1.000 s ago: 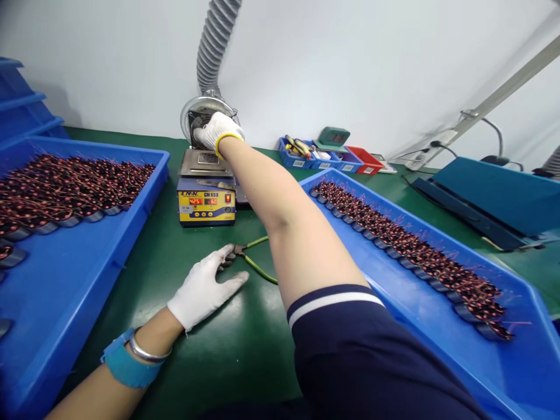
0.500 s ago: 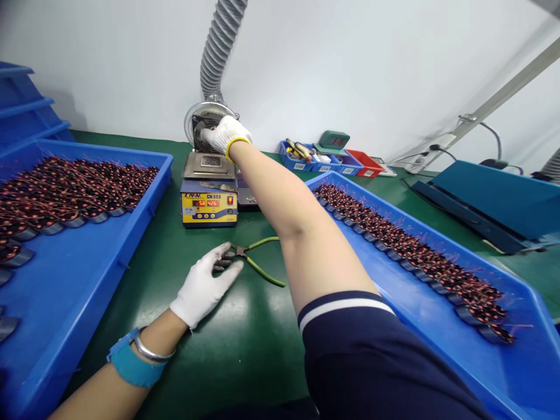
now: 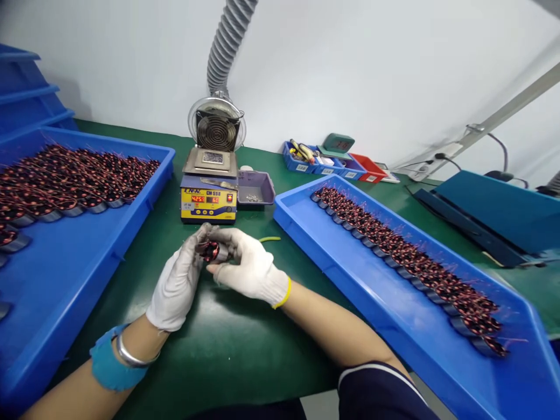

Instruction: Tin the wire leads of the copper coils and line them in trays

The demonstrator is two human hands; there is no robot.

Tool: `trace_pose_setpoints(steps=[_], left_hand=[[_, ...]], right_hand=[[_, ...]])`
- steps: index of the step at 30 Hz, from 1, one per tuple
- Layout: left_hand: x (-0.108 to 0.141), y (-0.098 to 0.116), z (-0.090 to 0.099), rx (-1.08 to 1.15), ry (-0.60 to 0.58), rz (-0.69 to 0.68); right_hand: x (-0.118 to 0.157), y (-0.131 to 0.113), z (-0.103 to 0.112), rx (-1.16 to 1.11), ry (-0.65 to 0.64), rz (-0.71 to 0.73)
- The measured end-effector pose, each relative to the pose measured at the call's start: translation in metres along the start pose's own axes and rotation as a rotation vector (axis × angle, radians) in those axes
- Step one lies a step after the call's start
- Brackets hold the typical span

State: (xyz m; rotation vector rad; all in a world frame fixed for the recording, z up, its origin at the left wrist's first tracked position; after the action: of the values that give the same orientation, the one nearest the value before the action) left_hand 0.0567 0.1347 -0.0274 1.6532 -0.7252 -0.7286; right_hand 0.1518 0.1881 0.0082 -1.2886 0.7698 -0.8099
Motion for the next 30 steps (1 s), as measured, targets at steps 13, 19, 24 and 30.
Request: trace_pose_setpoints(steps=[13,19,24,30], left_hand=[[-0.019,0.023,0.046,0.233,0.399,0.006],[-0.008,0.004,0.024,0.096,0.214,0.072],[0.002,0.012,0.022,-0.151,0.203,0.039],[-0.005,0.023,0.041,-0.062,0.336,-0.004]], right_hand=[[0.035,0.029,-0.006,0.160,0.087,0.030],[0.023,0.035,0.007,0.002,0.173,0.019],[0.023,0.038,0.005,0.064,0.159,0.031],[0.025,0.028,0.000,0.109,0.137,0.059]])
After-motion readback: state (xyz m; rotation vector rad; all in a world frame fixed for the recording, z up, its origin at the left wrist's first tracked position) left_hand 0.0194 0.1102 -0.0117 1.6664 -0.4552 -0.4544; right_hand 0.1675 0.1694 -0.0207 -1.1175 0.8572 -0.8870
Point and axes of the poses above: each hand's wrist, its own x-axis away from the middle knuckle, its own z-axis out of the back of the hand, y = z × x, the point moved 10 cm from there along -x, towards the middle knuckle, and after that the axes turned 10 degrees about y, right-handed, at the moved point
